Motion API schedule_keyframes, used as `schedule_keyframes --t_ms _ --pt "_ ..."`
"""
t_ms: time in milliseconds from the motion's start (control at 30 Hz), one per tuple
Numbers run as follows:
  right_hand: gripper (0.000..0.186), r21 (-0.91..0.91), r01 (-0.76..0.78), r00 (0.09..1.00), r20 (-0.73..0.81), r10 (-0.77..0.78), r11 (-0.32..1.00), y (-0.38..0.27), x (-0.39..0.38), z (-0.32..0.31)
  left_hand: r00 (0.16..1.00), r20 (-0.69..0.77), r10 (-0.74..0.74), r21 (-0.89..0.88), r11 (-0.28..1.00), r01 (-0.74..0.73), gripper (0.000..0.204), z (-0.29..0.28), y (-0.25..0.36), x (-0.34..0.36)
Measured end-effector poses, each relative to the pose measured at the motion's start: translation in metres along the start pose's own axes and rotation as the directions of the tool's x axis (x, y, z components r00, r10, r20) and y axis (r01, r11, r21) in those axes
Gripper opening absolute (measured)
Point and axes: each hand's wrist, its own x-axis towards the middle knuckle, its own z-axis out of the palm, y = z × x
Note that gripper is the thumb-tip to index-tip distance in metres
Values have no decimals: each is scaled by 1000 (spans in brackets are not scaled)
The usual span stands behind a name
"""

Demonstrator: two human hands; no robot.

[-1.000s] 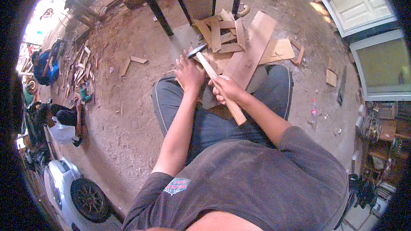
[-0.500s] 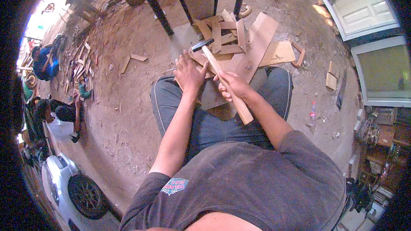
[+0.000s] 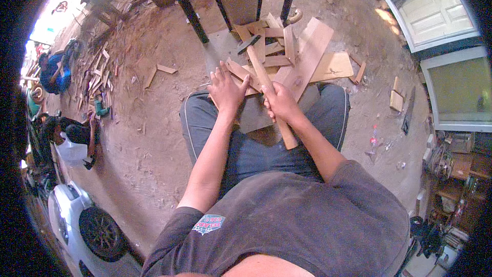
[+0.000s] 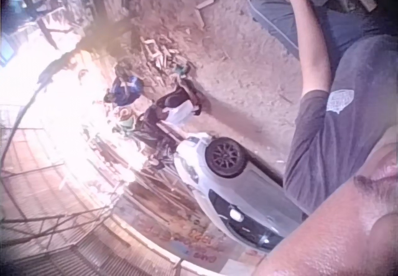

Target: The person uses a hammer and a chisel to shape and assemble small wooden planks, using a bare foot to stabilize the wood while working on the ground.

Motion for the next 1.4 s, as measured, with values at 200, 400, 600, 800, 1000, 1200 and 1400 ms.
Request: schedule_keyframes --t_ms 200,400,600,800,1000,1200,1400 --pt "30 -748 344 885 58 -461 567 -14 3 -15 997 65 -37 -19 999 39 113 1 -2 3" --pt "32 -904 337 890 213 -404 265 -11 22 -11 999 22 -32 11 999 31 115 15 -8 -1" --pt "25 -886 357 853 181 -489 294 1 36 -18 996 40 -74 4 997 74 116 5 -3 0" --pt "27 -861 368 857 167 -488 351 -6 29 -17 997 32 -67 29 997 66 116 4 -3 0" --pt "28 -851 410 808 173 -563 327 -11 26 -13 997 44 -69 42 997 68 114 2 -3 -1" --pt "30 -843 425 778 153 -609 331 -3 28 -20 996 50 -78 12 997 78 112 1 -2 1" --pt "29 -813 362 835 65 -546 456 -7 28 -12 997 7 -74 26 997 73 113 5 -7 -3"
